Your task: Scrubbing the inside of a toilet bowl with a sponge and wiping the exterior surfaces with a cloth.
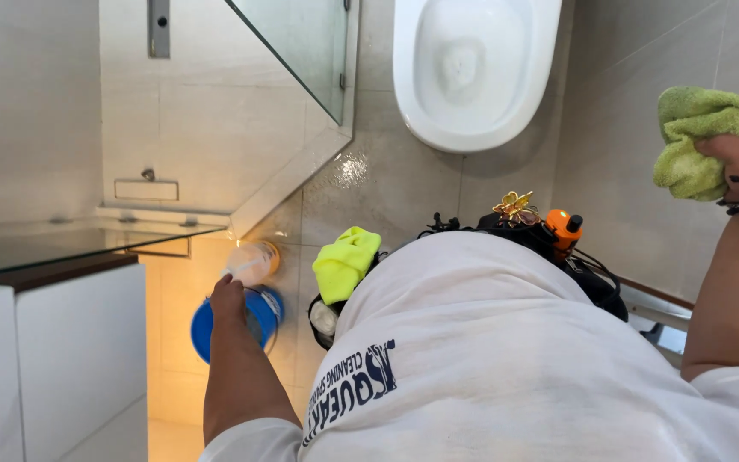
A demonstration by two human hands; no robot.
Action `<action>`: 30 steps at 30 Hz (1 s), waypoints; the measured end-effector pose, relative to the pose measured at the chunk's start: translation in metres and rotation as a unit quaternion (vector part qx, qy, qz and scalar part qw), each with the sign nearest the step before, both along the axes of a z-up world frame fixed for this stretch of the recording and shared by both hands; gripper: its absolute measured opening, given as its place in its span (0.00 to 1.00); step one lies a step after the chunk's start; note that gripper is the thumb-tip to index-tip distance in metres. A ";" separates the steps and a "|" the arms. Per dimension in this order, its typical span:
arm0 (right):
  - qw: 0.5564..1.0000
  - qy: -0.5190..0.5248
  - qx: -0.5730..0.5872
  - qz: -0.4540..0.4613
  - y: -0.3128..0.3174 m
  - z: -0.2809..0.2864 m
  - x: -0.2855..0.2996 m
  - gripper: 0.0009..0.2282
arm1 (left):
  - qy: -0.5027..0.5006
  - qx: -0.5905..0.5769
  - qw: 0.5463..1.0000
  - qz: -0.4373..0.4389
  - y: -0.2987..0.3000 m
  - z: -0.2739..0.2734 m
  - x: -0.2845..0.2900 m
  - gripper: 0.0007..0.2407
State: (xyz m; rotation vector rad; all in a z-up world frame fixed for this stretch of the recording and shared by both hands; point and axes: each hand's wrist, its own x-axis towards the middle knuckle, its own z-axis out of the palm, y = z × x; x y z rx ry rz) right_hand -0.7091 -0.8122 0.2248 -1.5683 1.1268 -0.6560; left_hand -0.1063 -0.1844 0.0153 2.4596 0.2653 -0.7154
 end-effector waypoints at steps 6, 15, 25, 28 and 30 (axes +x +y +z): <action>0.997 -0.015 -0.006 0.072 -0.069 0.001 0.016 0.15 | -0.015 0.015 1.000 -0.022 -0.025 0.020 -0.079 0.23; 0.995 -0.056 0.000 0.086 -0.118 -0.045 0.024 0.25 | -0.009 -0.002 0.993 0.116 0.026 0.040 -0.155 0.23; 0.990 -0.102 0.034 0.094 -0.142 -0.070 0.010 0.25 | -0.030 0.021 0.996 0.079 -0.010 0.063 -0.151 0.23; 0.991 -0.104 0.039 0.081 -0.146 -0.079 0.000 0.26 | -0.031 0.044 0.997 0.056 -0.036 0.082 -0.151 0.23; 0.992 -0.098 0.037 0.077 -0.137 -0.066 0.002 0.26 | -0.023 0.045 0.997 0.064 -0.038 0.083 -0.152 0.23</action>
